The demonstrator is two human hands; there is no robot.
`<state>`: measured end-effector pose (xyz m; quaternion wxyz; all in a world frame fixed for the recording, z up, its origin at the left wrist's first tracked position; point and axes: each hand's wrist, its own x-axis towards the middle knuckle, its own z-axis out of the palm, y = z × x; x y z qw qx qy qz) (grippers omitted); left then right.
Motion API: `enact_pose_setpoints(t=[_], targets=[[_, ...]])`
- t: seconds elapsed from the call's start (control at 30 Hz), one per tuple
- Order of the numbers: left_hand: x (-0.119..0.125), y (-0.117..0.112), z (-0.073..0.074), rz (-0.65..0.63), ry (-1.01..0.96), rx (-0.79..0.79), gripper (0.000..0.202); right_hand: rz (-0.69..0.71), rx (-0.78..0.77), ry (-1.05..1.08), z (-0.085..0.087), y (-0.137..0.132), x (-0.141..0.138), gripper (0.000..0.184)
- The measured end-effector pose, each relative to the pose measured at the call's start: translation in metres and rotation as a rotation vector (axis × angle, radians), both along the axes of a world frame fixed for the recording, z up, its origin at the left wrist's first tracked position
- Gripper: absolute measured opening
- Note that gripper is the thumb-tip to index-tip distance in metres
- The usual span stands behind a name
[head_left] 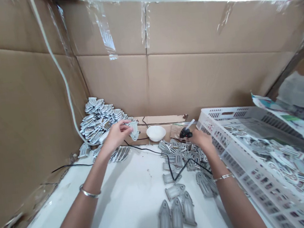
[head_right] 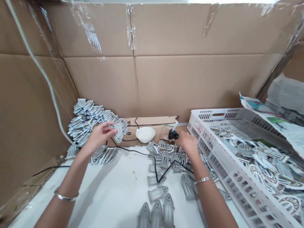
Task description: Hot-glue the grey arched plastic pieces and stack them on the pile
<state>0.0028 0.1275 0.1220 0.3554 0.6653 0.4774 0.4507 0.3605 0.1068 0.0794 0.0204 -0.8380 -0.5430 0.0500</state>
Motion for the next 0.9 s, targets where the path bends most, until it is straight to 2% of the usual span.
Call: enact_pose_setpoints(t=[0.13,0.23,0.37,0.47,0.53,0.6,0.63,0.7,0.8,0.9], targets=[[-0.063,0.02,-0.022,0.141,0.153,-0.077,0.057,0.006,0.032,-0.024,0.01,-0.007,0.0,0.038],[-0.099,0.029,-0.036,0.185,0.285,-0.161,0.061,0.044,0.071,-0.031,0.016,-0.01,-0.003,0.039],[-0.117,0.034,-0.048,0.159,0.438,-0.236,0.052,0.08,0.091,-0.02,0.017,-0.01,-0.005,0.043],[-0.118,0.032,-0.047,0.2,0.491,-0.208,0.043,0.088,0.091,-0.011,0.016,-0.009,-0.004,0.045],[-0.111,0.023,-0.042,0.246,0.563,-0.125,0.04,0.092,0.092,-0.001,0.016,-0.009,-0.003,0.045],[-0.093,0.005,-0.037,0.229,0.641,-0.032,0.038,0.094,0.088,0.015,0.016,-0.009,-0.001,0.044],[-0.079,-0.008,-0.035,0.17,0.665,-0.007,0.038,0.094,0.084,0.024,0.016,-0.009,-0.001,0.043],[-0.044,-0.04,-0.036,0.004,0.7,-0.053,0.04,0.083,0.075,0.035,0.015,-0.008,0.0,0.043],[0.014,-0.097,-0.045,-0.298,0.785,-0.259,0.047,0.062,0.057,0.042,0.01,-0.004,0.0,0.043],[0.06,-0.142,-0.056,-0.419,0.948,-0.276,0.056,0.056,0.03,0.055,0.005,0.0,0.001,0.044]])
